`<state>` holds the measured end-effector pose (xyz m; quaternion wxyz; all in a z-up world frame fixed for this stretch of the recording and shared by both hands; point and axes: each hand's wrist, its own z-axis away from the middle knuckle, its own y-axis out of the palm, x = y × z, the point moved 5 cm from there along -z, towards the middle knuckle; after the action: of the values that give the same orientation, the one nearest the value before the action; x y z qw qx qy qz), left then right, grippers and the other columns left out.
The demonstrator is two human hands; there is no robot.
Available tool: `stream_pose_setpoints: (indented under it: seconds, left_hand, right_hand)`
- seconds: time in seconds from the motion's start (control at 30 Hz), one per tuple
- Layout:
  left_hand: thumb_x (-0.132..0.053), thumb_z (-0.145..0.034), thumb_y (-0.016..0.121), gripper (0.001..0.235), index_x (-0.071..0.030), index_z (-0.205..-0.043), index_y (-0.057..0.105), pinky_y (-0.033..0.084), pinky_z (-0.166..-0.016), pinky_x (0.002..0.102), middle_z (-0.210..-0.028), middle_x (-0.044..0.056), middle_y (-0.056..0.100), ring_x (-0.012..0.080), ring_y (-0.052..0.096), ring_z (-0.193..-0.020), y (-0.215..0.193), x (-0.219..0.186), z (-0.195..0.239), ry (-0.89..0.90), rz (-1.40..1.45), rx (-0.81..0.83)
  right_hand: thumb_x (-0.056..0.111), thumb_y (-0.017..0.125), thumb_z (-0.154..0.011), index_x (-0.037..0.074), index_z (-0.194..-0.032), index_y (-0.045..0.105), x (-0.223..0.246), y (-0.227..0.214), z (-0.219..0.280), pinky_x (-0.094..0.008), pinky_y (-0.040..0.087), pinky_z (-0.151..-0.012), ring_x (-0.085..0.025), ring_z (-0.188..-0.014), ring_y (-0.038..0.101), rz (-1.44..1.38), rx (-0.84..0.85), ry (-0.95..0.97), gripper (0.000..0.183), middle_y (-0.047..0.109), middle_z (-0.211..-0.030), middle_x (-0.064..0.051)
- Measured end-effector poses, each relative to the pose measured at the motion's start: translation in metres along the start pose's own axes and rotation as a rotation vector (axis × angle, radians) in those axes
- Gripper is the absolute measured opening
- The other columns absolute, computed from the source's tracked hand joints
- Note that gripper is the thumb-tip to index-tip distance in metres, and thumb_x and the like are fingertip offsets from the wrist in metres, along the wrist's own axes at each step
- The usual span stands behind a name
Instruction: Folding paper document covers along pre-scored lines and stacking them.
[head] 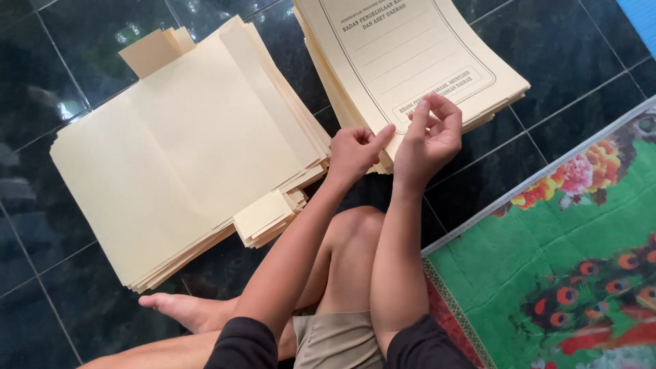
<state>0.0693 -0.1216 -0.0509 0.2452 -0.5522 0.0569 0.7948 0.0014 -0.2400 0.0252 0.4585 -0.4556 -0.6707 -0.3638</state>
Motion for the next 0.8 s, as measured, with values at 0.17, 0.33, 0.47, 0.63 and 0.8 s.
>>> stream_pose_setpoints:
  seconds: [0.17, 0.33, 0.47, 0.63, 0.8]
  left_hand:
    - [-0.03, -0.085, 0.082, 0.039, -0.001, -0.067, 0.063, 0.064, -0.055, 0.028, -0.059, 0.016, 0.067, 0.0186, 0.073, -0.056, 0.0, 0.011, -0.001, -0.05, 0.379, 0.045]
    - [-0.028, -0.092, 0.074, 0.029, -0.001, -0.082, 0.072, 0.066, -0.058, 0.033, -0.066, 0.013, 0.066, 0.0176, 0.069, -0.064, -0.044, 0.029, 0.002, 0.066, 0.328, -0.055]
    - [-0.02, -0.107, 0.056, 0.018, -0.009, -0.116, 0.067, 0.062, -0.078, 0.035, -0.099, 0.011, 0.07, 0.0164, 0.068, -0.088, -0.121, 0.062, 0.014, 0.26, 0.435, -0.138]
    - [-0.022, -0.108, 0.051, 0.035, -0.009, -0.141, 0.051, 0.069, -0.066, 0.036, -0.106, 0.015, 0.072, 0.0221, 0.076, -0.079, -0.193, 0.08, 0.085, 0.193, 0.54, -0.154]
    - [-0.018, -0.109, 0.048, 0.034, -0.005, -0.14, 0.051, 0.068, -0.076, 0.047, -0.111, 0.02, 0.069, 0.0265, 0.073, -0.088, -0.241, 0.117, 0.149, 0.245, 0.669, -0.307]
  right_hand:
    - [0.005, 0.067, -0.095, 0.006, -0.104, 0.067, 0.007, 0.01, 0.003, -0.021, 0.055, -0.06, -0.011, -0.069, 0.068, -0.039, 0.034, -0.003, 0.008, 0.069, -0.092, -0.007]
    - [0.007, 0.066, -0.097, 0.007, -0.103, 0.068, 0.018, 0.021, 0.01, -0.022, 0.056, -0.061, -0.012, -0.071, 0.07, -0.02, 0.08, -0.043, 0.007, 0.069, -0.09, -0.007]
    - [0.022, 0.07, -0.099, 0.01, -0.111, 0.068, 0.016, 0.038, 0.03, -0.031, 0.055, -0.076, -0.018, -0.087, 0.068, 0.062, 0.234, -0.044, 0.017, 0.069, -0.098, -0.006]
    - [0.031, 0.077, -0.095, 0.0, -0.132, 0.061, 0.017, 0.06, 0.064, -0.056, 0.046, -0.109, -0.046, -0.13, 0.055, 0.261, 0.54, 0.04, 0.051, 0.056, -0.131, -0.025]
    - [0.041, 0.08, -0.088, -0.006, -0.141, 0.058, 0.029, 0.083, 0.119, -0.062, 0.042, -0.112, -0.053, -0.128, 0.055, 0.415, 0.818, 0.022, 0.074, 0.06, -0.133, -0.036]
